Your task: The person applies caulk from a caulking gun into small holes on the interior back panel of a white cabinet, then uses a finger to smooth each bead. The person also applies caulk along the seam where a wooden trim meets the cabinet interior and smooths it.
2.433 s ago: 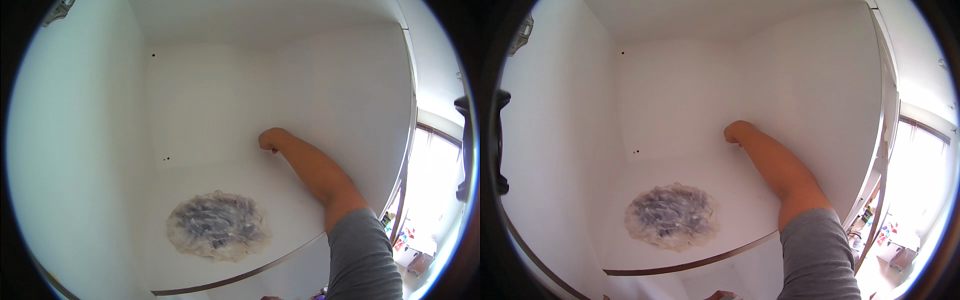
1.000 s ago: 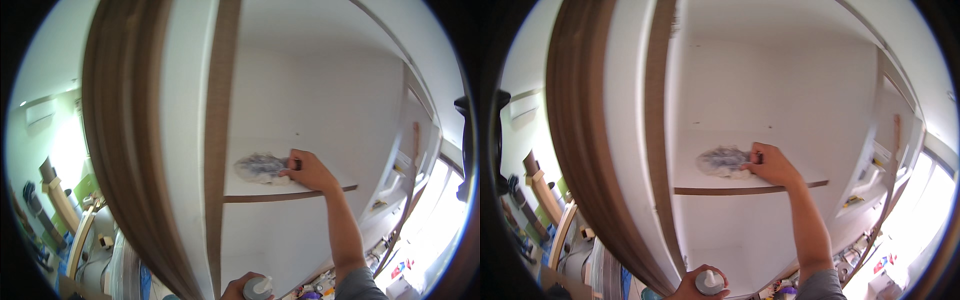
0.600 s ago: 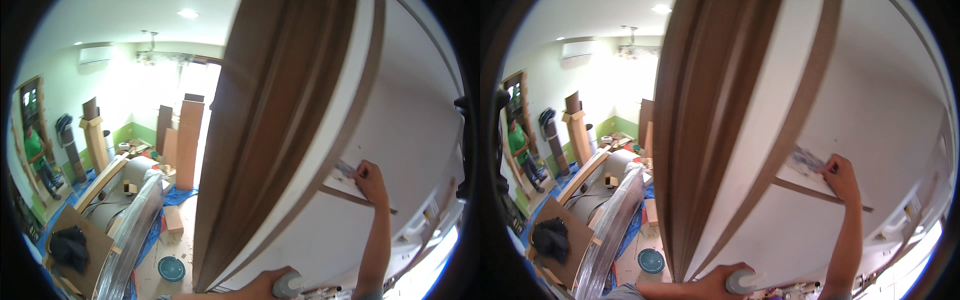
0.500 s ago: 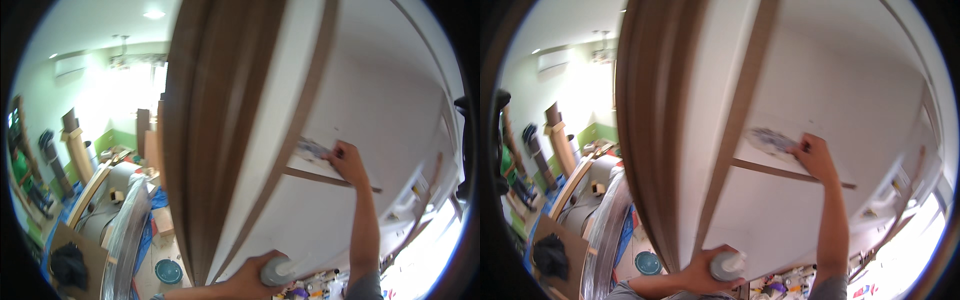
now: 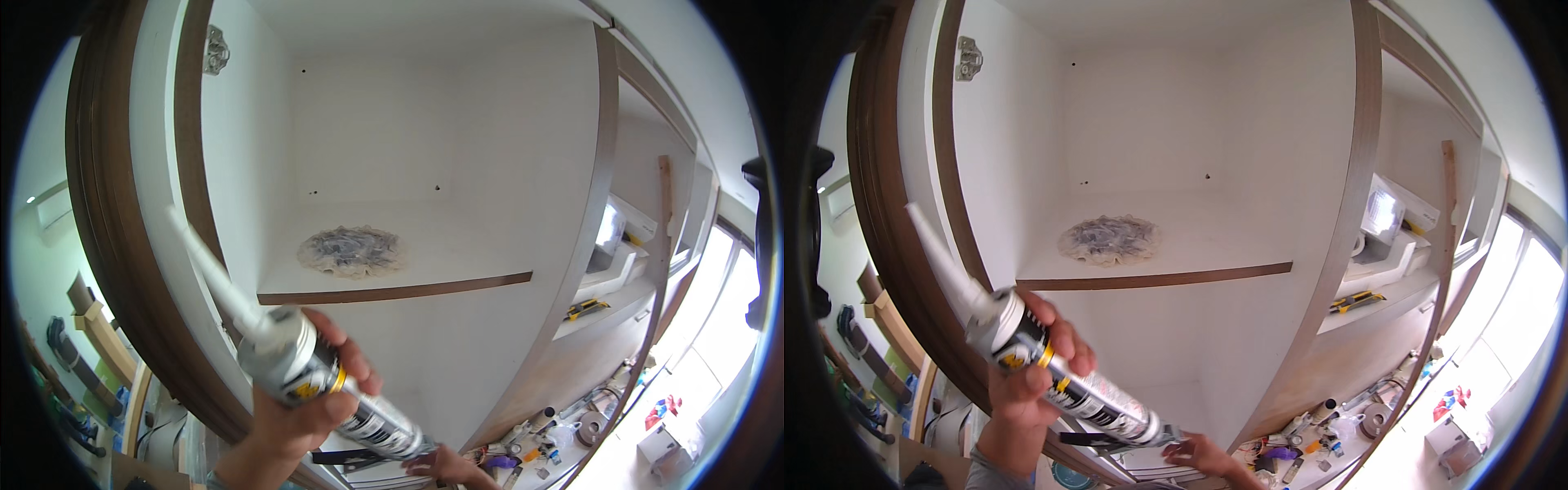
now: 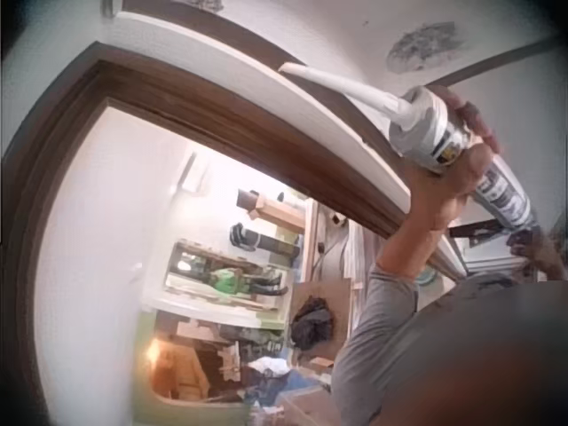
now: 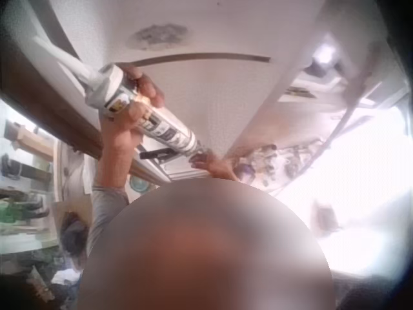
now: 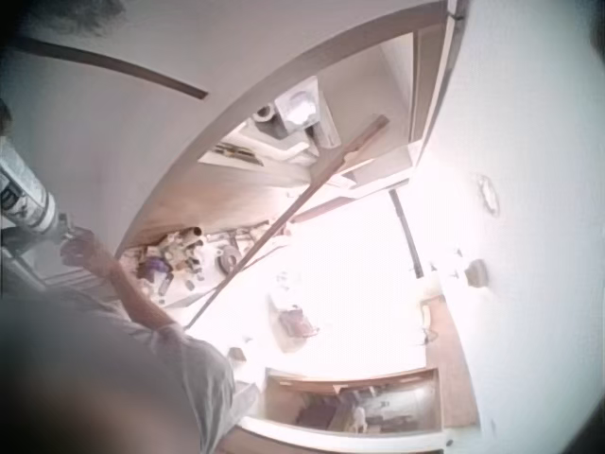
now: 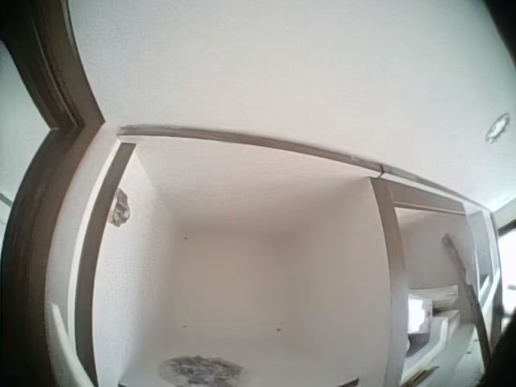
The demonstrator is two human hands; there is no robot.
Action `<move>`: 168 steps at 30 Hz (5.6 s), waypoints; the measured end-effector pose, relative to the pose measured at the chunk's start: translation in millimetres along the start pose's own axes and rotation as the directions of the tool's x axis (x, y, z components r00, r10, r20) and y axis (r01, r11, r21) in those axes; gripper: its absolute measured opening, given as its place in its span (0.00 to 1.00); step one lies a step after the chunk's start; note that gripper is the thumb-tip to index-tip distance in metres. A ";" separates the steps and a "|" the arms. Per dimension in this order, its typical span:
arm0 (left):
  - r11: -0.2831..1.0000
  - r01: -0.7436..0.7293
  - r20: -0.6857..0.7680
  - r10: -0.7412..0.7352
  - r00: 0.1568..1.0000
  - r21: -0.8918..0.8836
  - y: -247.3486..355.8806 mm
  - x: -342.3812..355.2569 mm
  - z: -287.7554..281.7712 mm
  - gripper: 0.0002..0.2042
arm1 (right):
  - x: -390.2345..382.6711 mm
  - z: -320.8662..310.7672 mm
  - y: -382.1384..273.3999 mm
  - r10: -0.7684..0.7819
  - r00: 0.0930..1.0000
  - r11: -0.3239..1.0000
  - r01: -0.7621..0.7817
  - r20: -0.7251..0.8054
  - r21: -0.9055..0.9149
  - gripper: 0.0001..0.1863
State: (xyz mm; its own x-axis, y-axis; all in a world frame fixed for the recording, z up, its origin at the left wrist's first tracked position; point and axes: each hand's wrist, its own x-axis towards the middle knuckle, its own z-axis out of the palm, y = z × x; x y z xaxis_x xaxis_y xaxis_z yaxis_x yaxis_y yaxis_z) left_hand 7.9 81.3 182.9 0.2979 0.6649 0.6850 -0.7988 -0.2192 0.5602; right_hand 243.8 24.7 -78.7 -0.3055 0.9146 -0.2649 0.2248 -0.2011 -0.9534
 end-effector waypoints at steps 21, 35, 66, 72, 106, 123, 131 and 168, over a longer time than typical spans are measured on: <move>0.995 0.104 -0.167 -0.104 0.981 -0.006 -131.9 23.8 43.0 0.17 | -9.5 -12.3 -6.6 -0.611 0.770 0.275 0.424 -0.184 0.863 0.20; 0.993 0.098 -0.234 -0.082 0.969 0.059 -155.6 16.6 57.4 0.19 | -21.1 -31.5 18.2 -0.574 0.804 0.254 0.354 -0.154 0.900 0.21; 0.750 0.248 -0.117 -0.224 0.968 0.613 -135.4 -29.1 -35.4 0.21 | -99.4 -73.7 -179.0 -0.506 0.775 0.847 0.367 -0.378 -0.384 0.16; 0.662 0.286 -0.121 -0.285 0.951 0.693 -144.2 -43.1 -42.5 0.22 | -101.4 -46.9 -295.1 -0.672 0.668 0.574 0.198 -0.319 -0.795 0.19; 0.581 0.651 -0.098 -0.705 0.702 0.488 -108.8 -30.3 -84.9 0.25 | 117.5 -243.0 -430.9 -0.479 0.810 -0.047 -0.408 -0.338 -0.912 0.21; 0.754 0.373 -0.107 -0.378 0.920 0.541 -99.1 -28.5 -94.2 0.20 | 258.3 -346.2 -408.9 -0.312 0.924 -0.709 -0.381 -0.221 -0.594 0.17; 0.756 0.353 -0.120 -0.347 0.930 0.552 -96.4 -24.6 -92.8 0.20 | 265.3 -344.8 -405.0 -0.333 0.925 -0.719 -0.376 -0.184 -0.585 0.14; 0.829 0.303 -0.016 -0.335 0.942 0.470 -83.9 -44.9 -85.0 0.23 | 204.0 -306.5 -409.6 -0.145 0.937 -0.727 -0.318 -0.317 -0.608 0.13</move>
State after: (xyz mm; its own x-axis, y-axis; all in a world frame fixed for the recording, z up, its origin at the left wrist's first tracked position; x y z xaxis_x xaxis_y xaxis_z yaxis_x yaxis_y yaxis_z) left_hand 17.1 130.4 65.5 0.5401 0.7111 0.4501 -0.3261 -0.3163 0.8909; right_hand 373.1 401.2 301.9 -0.0256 0.9976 -0.0647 0.4967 0.0689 0.8652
